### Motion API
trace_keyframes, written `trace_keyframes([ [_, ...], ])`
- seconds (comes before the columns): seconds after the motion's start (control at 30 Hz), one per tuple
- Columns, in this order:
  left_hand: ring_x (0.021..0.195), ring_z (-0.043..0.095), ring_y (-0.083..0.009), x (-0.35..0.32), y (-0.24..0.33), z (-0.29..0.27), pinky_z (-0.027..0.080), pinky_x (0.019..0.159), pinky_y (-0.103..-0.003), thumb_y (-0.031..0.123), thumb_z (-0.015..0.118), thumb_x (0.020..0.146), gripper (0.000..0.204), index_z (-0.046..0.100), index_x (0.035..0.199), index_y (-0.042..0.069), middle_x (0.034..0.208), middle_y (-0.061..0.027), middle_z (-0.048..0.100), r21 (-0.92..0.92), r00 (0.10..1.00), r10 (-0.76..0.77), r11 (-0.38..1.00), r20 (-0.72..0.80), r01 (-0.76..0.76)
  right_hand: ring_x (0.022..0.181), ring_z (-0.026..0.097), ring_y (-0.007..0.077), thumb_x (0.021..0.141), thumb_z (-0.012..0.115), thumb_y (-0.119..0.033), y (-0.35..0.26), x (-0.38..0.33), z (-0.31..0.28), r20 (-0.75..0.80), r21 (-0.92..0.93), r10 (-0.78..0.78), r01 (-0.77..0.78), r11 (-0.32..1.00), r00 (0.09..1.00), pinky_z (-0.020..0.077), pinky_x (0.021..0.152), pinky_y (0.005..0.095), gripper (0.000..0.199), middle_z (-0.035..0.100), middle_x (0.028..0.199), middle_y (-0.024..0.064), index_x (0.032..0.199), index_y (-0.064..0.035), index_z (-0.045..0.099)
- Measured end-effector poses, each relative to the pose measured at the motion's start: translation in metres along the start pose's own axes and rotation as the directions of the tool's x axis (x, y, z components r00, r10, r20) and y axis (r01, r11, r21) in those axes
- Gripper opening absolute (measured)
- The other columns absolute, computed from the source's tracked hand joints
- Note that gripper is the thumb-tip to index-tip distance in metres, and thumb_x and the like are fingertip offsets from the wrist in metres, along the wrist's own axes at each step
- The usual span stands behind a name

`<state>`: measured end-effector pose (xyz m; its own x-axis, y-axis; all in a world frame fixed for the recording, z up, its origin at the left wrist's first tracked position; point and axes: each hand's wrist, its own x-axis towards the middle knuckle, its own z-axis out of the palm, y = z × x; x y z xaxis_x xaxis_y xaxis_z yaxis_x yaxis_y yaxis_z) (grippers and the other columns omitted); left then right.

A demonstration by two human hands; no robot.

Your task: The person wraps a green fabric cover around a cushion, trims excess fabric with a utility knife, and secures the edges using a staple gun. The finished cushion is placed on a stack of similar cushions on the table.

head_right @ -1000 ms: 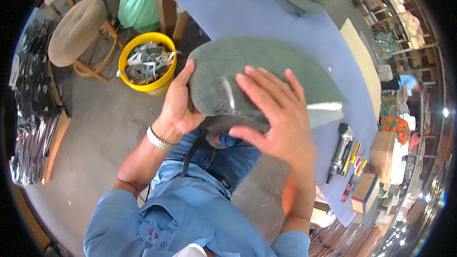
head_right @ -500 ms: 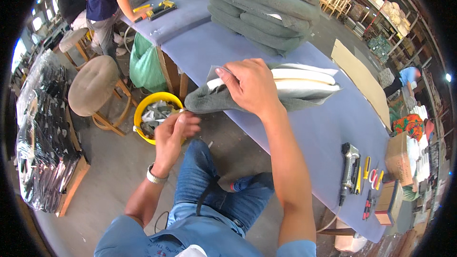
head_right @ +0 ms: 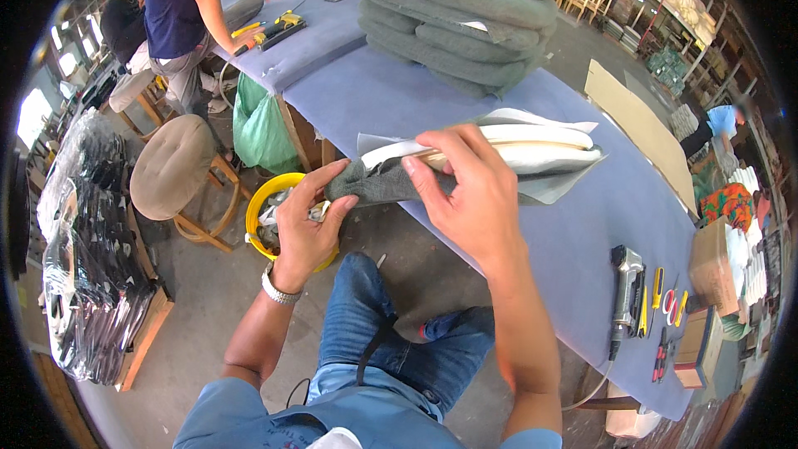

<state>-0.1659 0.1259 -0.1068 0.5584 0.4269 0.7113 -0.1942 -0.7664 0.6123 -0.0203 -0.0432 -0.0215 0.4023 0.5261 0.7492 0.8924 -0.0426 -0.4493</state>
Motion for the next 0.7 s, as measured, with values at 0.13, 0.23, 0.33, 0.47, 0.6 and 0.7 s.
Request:
trace_keyframes([
  [0.13, 0.102, 0.074, -0.0199, -0.003, -0.004, -0.003, 0.058, 0.088, -0.033, 0.008, 0.081, 0.089, 0.045, 0.067, 0.132, 0.002, 0.122, -0.012, 0.075, -0.037, 1.0, 0.01, 0.999, 0.013, -0.01, 0.071, 0.062, 0.022, 0.087, 0.083, -0.016, -0.011, 0.004, 0.003, 0.176, -0.082, 0.172, -0.16, 0.984, 0.969, 0.0507, 0.064, 0.0356, 0.03, 0.065, 0.087, 0.0084, 0.111, -0.0032, 0.07],
  [0.23, 0.105, 0.074, -0.02, -0.002, -0.006, -0.003, 0.058, 0.09, -0.033, 0.007, 0.081, 0.089, 0.045, 0.066, 0.132, 0.002, 0.123, -0.0119, 0.075, -0.02, 1.0, -0.002, 1.0, 0.015, 0.002, 0.076, 0.065, 0.0313, 0.088, 0.08, -0.017, -0.024, 0.004, 0.001, 0.303, -0.07, 0.211, -0.199, 0.977, 0.929, 0.0509, 0.066, 0.0427, 0.022, 0.067, 0.091, 0.0088, 0.102, -0.0049, 0.068],
  [0.33, 0.105, 0.074, -0.0203, -0.001, -0.003, -0.005, 0.058, 0.092, -0.033, 0.007, 0.08, 0.089, 0.045, 0.066, 0.132, 0.002, 0.124, -0.0126, 0.075, -0.021, 0.999, -0.028, 0.999, 0.035, 0.029, 0.076, 0.063, 0.0317, 0.089, 0.078, -0.014, -0.017, -0.01, 0.008, 0.287, -0.006, -0.001, 0.003, 1.0, 0.958, 0.0493, 0.066, 0.0423, 0.015, 0.065, 0.087, 0.0078, 0.095, -0.0066, 0.067],
  [0.47, 0.104, 0.073, -0.0182, 0.001, 0.0, -0.005, 0.057, 0.088, -0.032, 0.008, 0.081, 0.09, 0.046, 0.066, 0.133, 0.002, 0.126, -0.0125, 0.074, -0.005, 0.998, 0.044, 0.999, 0.037, -0.044, 0.076, 0.06, 0.0303, 0.087, 0.078, -0.01, -0.01, -0.032, 0.016, 0.222, 0.087, -0.151, 0.135, 0.987, 0.963, 0.0479, 0.07, 0.0414, 0.013, 0.06, 0.081, 0.0072, 0.09, -0.0082, 0.066],
  [0.6, 0.111, 0.069, -0.0167, 0.002, -0.024, 0.005, 0.054, 0.091, -0.03, 0.01, 0.079, 0.092, 0.049, 0.063, 0.138, 0.003, 0.137, -0.0113, 0.069, -0.106, 0.996, 0.087, 0.991, 0.027, -0.083, 0.08, 0.063, 0.0266, 0.084, 0.08, -0.002, -0.002, -0.043, 0.028, 0.197, 0.146, -0.09, 0.062, 0.987, 0.976, 0.0501, 0.072, 0.0389, 0.014, 0.064, 0.085, 0.0069, 0.092, -0.0055, 0.069],
  [0.7, 0.133, 0.058, -0.0279, 0.003, -0.027, 0.012, 0.048, 0.108, -0.037, 0.005, 0.077, 0.092, 0.052, 0.061, 0.14, 0.001, 0.142, -0.0165, 0.065, -0.235, 0.998, -0.066, 0.97, -0.005, 0.063, 0.085, 0.066, 0.0244, 0.083, 0.08, 0.0, -0.002, -0.041, 0.03, 0.222, 0.121, -0.134, 0.109, 0.987, 0.966, 0.0521, 0.075, 0.0365, 0.015, 0.067, 0.091, 0.0068, 0.094, -0.0046, 0.071],
])
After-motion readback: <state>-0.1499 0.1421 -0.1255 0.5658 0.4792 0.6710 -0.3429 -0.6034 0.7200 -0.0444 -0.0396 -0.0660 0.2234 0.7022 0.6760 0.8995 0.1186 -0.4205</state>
